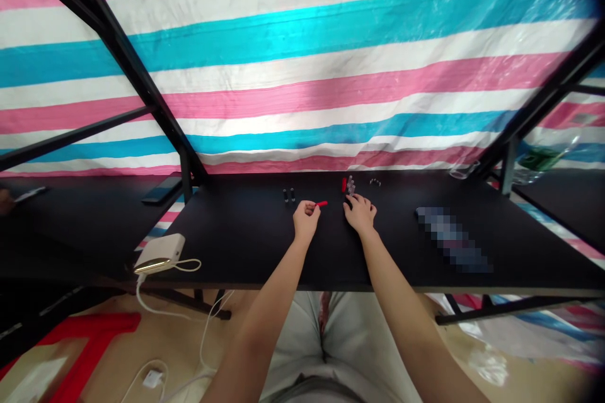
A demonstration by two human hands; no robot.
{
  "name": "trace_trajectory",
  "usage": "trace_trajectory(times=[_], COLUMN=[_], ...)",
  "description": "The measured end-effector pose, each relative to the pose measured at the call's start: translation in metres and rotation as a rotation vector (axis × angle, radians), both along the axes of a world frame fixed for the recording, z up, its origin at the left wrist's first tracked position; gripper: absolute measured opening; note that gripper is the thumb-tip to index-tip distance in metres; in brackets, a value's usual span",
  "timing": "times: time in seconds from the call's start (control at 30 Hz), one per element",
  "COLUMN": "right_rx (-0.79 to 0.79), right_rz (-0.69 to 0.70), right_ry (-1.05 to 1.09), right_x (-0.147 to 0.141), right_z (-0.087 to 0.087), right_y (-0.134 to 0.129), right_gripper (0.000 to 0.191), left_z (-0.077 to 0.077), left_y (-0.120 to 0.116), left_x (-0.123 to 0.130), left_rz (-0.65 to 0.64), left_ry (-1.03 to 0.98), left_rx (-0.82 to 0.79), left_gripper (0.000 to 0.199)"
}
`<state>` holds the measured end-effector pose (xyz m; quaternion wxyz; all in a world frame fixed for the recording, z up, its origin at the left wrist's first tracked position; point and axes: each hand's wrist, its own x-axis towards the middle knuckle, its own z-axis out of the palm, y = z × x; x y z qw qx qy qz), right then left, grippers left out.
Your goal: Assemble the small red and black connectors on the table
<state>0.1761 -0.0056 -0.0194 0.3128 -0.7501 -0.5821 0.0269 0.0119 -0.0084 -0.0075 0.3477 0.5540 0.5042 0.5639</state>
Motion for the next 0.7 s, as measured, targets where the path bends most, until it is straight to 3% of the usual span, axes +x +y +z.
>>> trace_trajectory(times=[0.4,0.7], right_rx=[-0.029,0.326], right_rz=[0.036,0.254], right_ry=[-0.042,0.239], right_x=[-0.002,-0.014], right_z=[0.0,0.017], right_y=[-0.005,-0.006], right_gripper=[0.033,0.019], left_z=[-0.002,-0.003], left_y=[0.003,0.005], left_x=[-0.001,-0.003], left_rz=[0.018,0.063], left_ry=[-0.153,-0.16], left_rx=[-0.044,-0.037], left_gripper=[0.016,0.014])
